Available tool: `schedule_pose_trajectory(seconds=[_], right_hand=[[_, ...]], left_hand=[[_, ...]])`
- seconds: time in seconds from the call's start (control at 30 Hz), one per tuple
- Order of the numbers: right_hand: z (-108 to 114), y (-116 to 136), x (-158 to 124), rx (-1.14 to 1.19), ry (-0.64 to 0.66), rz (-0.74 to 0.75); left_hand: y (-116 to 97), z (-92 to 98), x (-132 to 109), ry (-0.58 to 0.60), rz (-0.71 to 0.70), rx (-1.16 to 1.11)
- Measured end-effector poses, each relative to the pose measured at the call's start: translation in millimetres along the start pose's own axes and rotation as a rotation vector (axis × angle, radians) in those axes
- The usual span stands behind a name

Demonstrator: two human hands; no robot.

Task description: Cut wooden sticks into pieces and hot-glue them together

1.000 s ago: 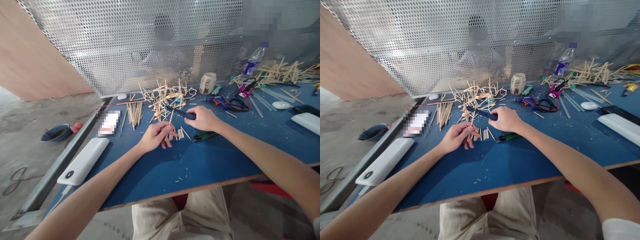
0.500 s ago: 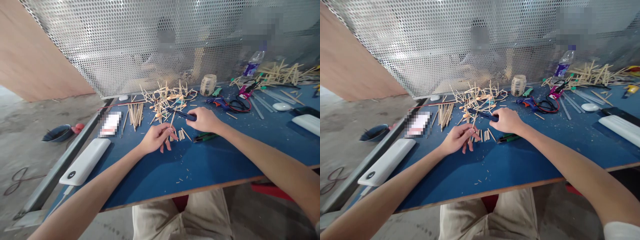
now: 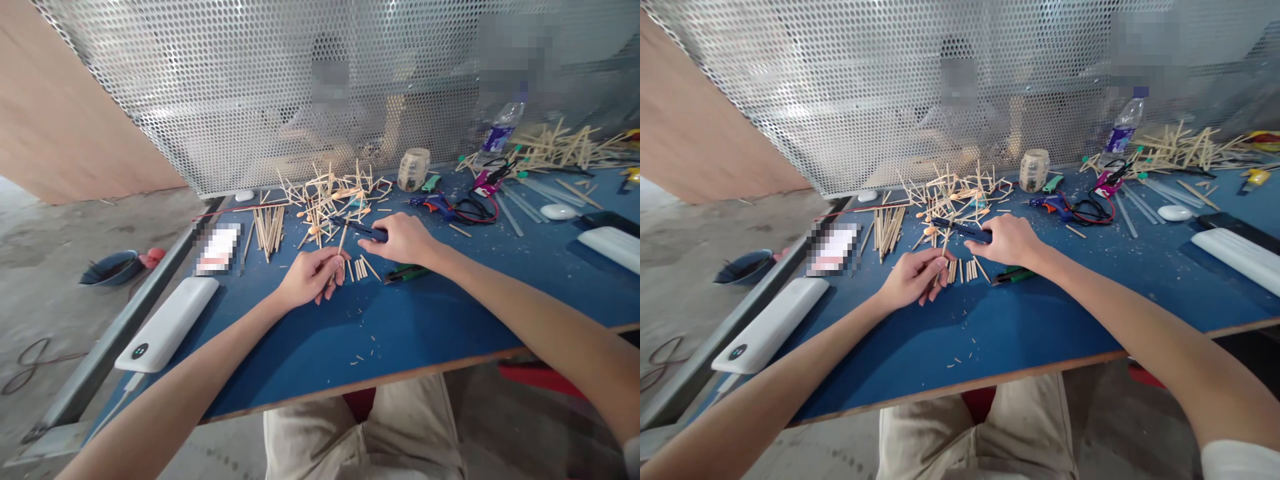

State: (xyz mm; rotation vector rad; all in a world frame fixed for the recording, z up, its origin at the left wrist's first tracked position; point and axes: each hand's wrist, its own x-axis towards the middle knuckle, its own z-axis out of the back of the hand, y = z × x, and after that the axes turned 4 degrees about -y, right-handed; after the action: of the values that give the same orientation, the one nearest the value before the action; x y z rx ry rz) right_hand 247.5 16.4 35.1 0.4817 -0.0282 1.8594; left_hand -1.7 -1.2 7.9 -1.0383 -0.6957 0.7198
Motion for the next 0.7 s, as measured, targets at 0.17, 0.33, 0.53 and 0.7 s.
schedule_pose_trajectory(seconds=[0.17,0.33,0.53,0.7], right_hand=[[1,-2,4,-0.018,-0.055,0.024],[0,-5,5,-0.017,-0.087,0.049],[5,-15,9,-0.056,-0.216,0.032],[3,-26,12,-0.017,-0.123,-0.064]], left_hand=[[0,-2.9,0,0.01,0.007,-0.017],[-1,-5.8,1,0.005,0.007,-0.062],[-1,-4.8,0,-0.011,0.002,-0.089],[0,-2.2,1,-0.027,0.044,-0.157]])
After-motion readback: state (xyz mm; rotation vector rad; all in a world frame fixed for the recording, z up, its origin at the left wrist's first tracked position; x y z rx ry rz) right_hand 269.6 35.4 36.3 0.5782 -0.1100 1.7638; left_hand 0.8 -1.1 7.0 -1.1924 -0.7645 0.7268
